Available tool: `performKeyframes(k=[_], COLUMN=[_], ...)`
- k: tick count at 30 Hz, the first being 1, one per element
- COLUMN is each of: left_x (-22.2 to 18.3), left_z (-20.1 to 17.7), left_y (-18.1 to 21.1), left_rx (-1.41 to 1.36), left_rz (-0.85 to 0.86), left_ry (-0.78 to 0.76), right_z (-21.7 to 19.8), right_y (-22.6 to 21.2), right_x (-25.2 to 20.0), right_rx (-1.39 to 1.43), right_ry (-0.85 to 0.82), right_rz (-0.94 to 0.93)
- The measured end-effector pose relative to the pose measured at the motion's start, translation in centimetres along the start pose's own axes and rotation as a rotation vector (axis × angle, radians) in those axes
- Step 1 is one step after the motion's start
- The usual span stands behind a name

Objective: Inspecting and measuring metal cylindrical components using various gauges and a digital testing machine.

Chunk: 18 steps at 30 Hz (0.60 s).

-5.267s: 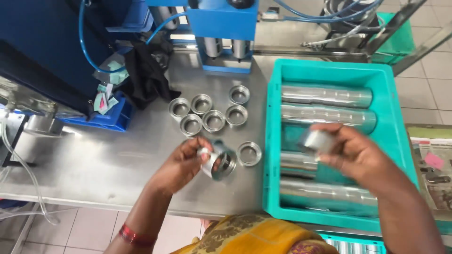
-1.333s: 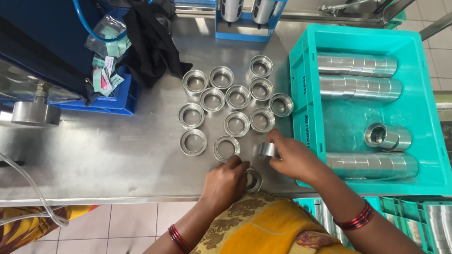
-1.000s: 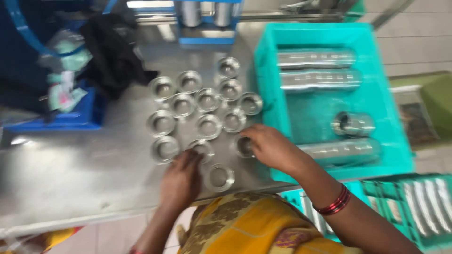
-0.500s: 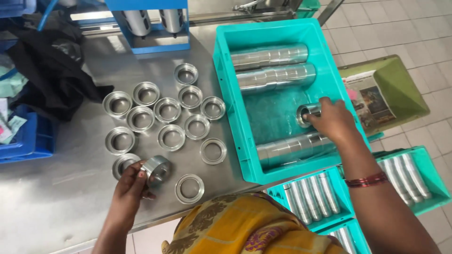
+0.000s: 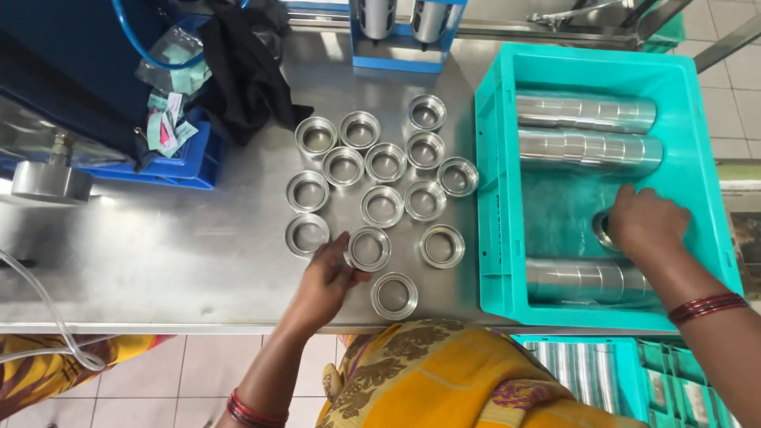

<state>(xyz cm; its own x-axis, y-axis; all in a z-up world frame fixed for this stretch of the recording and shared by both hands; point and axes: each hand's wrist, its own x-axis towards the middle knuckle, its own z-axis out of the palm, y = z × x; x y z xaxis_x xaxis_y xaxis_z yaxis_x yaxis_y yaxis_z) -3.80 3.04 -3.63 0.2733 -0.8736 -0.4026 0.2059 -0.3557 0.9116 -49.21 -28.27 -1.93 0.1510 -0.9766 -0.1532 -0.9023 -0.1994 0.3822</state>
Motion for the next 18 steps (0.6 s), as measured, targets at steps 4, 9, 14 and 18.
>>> performKeyframes(k=[4, 9, 14, 18], left_x=[-2.1, -2.4, -0.1, 1.5], left_z=[-0.7, -0.6, 2.3, 2.0], left_y=[4.9, 6.7, 6.5, 5.8], left_rx=[0.388, 0.785, 0.956, 1.293], left_rz=[0.359, 0.410, 0.679, 0.572], left_ry=[0.045, 0.057, -0.108, -0.226], right_z=[-4.8, -14.9, -22.6, -19.3], right_y=[-0.1, -2.1, -9.1, -17.1], right_x=[-1.3, -7.3, -13.6, -15.1], right_rx=[0.049, 0.393, 0.967, 0.827], right_ry=[-0.083, 0.215, 0.108, 0.062], right_rz=[-0.060, -0.169, -0.402, -0.781])
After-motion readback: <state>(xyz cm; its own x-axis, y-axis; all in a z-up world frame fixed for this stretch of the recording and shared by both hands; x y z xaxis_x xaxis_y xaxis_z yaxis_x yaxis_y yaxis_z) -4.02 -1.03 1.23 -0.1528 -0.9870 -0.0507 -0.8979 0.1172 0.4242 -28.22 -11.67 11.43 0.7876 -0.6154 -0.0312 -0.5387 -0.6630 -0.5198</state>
